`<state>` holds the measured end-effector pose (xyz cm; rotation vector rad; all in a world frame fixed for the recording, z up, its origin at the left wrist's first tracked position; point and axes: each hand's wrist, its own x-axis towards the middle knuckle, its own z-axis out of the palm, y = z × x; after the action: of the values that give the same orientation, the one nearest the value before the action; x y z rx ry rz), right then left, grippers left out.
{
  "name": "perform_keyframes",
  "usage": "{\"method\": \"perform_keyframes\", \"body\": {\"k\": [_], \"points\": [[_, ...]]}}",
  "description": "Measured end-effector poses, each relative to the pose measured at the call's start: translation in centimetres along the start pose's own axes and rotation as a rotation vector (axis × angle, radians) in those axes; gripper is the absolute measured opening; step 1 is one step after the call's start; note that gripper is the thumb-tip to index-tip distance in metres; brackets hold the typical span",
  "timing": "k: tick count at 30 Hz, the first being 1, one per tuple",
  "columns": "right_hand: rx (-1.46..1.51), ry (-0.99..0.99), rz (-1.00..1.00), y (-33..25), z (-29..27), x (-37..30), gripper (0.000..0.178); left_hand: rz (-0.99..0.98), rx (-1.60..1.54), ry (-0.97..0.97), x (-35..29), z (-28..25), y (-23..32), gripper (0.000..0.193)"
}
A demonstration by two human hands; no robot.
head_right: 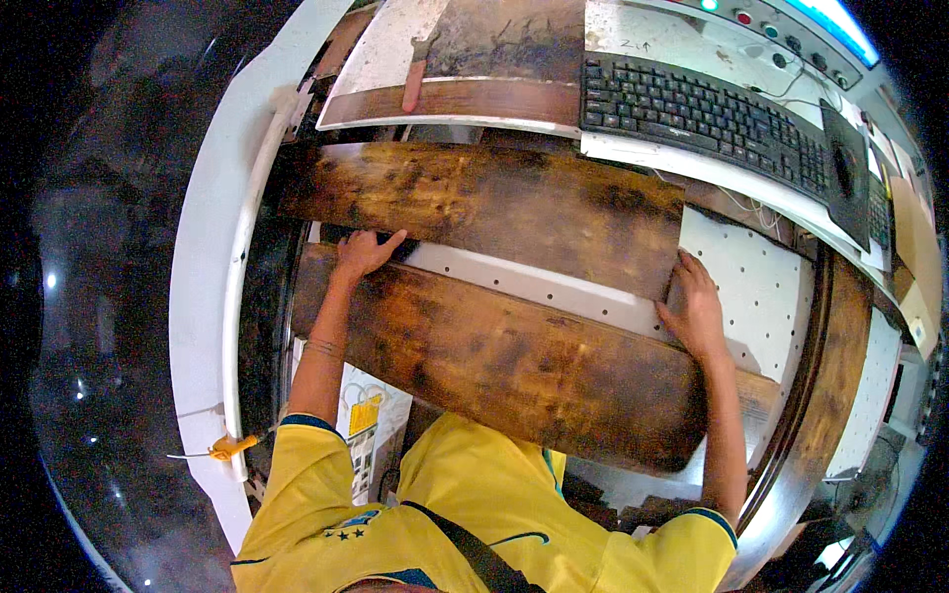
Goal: The person places wooden planks onto a machine table, aligns them, and uses a handheld air nozzle to clean the surface. They then lift the planks and stack them on the floor before repeating the process with additional planks.
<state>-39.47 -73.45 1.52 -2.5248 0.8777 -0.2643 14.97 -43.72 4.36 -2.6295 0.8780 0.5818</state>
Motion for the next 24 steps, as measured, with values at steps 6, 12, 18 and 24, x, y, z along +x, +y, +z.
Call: {"method": "perform_keyframes", "body": {"k": [6,12,18,24], "points": [[-0.045,-0.018,-0.075,1.2,0.0,1.2,0.073,0.020,-0.034,-0.013,-0.5,-1.2,1.2,0.113],[-0.013,-0.051,-0.077,0.8,0.4,3.0,0.077,0.038,-0.060,0.107,2.3,1.2,-0.4,0.111],[0.025,-0.041,-0.177,0.6,1.7,4.6,0.082,0.078,-0.070,0.124,5.7,3.9,-4.0,0.105],[0.078,-0.045,-0.257,-1.0,3.1,6.4,0.084,-0.036,-0.132,0.014,6.5,1.8,-5.4,0.104]]}}
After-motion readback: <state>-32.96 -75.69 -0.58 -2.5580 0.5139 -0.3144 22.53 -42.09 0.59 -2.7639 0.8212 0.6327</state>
